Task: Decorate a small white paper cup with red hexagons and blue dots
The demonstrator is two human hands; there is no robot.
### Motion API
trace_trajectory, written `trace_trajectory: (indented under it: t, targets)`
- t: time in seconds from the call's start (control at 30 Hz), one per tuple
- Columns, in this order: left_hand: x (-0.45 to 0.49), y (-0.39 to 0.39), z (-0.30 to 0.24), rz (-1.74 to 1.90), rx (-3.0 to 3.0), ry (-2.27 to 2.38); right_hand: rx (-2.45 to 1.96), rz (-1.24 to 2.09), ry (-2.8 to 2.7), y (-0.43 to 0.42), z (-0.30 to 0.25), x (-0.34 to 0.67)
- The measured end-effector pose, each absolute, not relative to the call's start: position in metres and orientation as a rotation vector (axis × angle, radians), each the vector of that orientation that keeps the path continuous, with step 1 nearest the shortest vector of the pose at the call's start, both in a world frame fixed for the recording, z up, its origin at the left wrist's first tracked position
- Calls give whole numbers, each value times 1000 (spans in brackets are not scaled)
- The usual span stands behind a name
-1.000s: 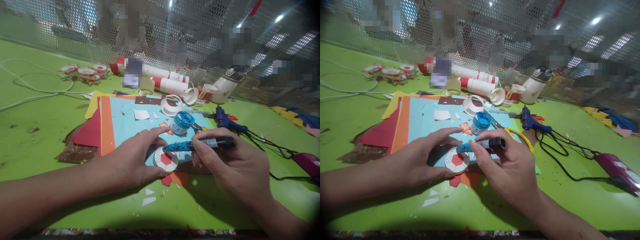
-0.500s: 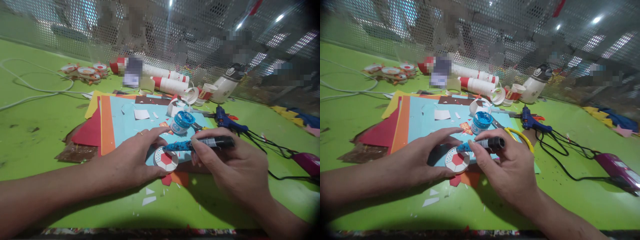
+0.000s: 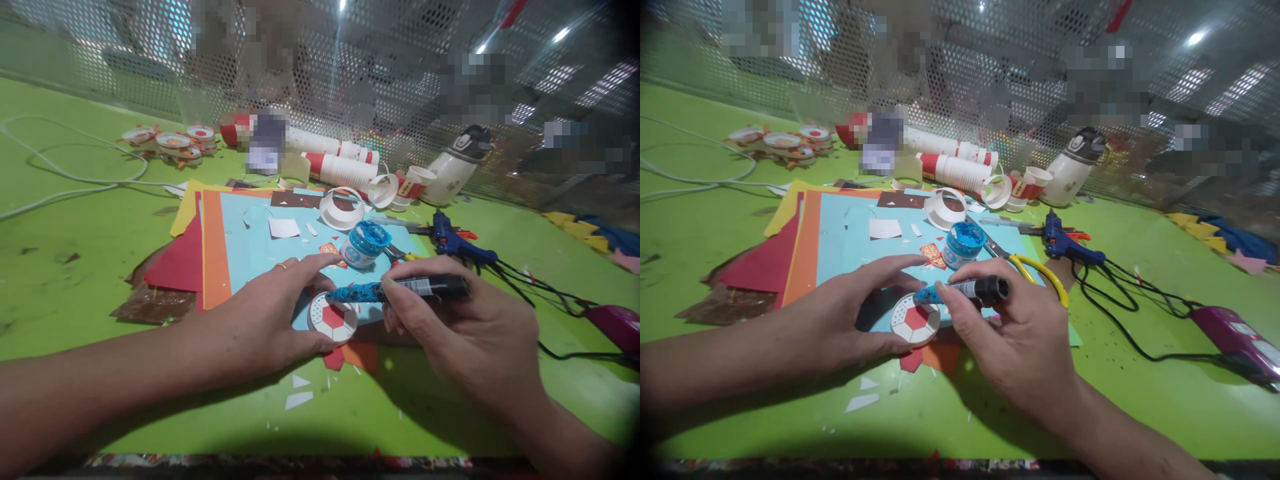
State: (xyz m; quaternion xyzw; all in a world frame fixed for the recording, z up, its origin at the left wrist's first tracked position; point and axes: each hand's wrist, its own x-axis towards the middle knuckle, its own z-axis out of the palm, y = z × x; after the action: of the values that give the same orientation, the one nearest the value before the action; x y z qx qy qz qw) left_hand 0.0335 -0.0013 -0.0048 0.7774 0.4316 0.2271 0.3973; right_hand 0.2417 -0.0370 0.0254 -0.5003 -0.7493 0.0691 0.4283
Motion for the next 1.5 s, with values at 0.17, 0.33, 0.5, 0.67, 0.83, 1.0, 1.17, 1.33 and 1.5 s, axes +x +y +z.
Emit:
trace_trajectory:
  t: [0.17,0.33,0.5,0.67,0.83,1.0,1.17,1.33,1.5]
  targets:
    - [33,-2,-5,578,1946,1086,-1255,208,-1822,-39,25,241]
    - [33,-1,-4,596,1969,1076,-1293,129,-1645,-44,29,242]
    - [32,-2,-3,572,1981,1094,-1314,118,-1726,-43,29,242]
    - [33,-2,-2,579,1994,1074,-1311,121,-1728,-41,26,241]
    - [35,-1,-2,591,1991,1073,-1313,103,-1741,-41,23,239]
    - [34,-2,-2,583,1981,1087,-1322,163,-1740,-43,22,239]
    - [34,-2,-2,580,1987,1085,-1326,169,-1757,-42,23,239]
    - [33,-3,-2,581,1996,1081,-1328,180,-1765,-40,23,239]
    - [33,-2,-2,573,2004,1089,-1315,185,-1770,-40,22,240]
